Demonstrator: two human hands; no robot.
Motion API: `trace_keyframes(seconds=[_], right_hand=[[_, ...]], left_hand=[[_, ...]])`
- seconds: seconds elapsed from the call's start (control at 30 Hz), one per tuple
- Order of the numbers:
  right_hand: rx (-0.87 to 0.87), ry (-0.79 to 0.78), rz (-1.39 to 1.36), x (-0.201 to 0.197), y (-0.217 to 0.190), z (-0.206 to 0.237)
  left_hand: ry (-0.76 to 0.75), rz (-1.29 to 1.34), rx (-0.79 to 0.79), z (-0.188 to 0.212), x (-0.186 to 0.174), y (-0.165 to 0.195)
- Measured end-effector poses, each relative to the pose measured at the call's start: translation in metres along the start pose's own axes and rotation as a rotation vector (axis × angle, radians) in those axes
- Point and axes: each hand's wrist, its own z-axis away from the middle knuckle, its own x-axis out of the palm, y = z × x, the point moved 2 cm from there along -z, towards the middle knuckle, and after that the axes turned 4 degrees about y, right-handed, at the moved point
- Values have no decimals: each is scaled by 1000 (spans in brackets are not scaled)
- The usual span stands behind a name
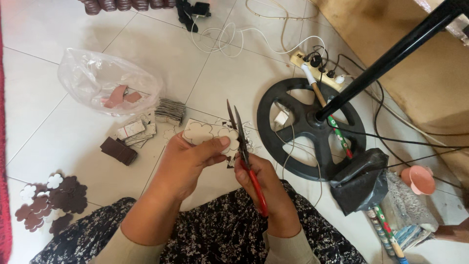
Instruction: The person sits on the floor and uses red-handled scissors to cut cloud-shaped pieces from small rectangular paper sheets. The person repeatedly picks up sheets, cuts along the outlines, and places the finished shapes on the floor.
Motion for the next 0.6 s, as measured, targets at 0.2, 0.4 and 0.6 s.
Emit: trace_keyframes(seconds=[0.2, 0.4, 0.6], right_hand=[[1, -13, 59, -6, 2, 1], [-16, -57, 39, -11, 2, 2], [-4, -48, 33, -12, 1, 2]], left_hand=[[17, -75, -22, -1, 2, 5], [-6, -99, -1, -4, 4, 5], [3, -101, -11, -5, 7, 3]])
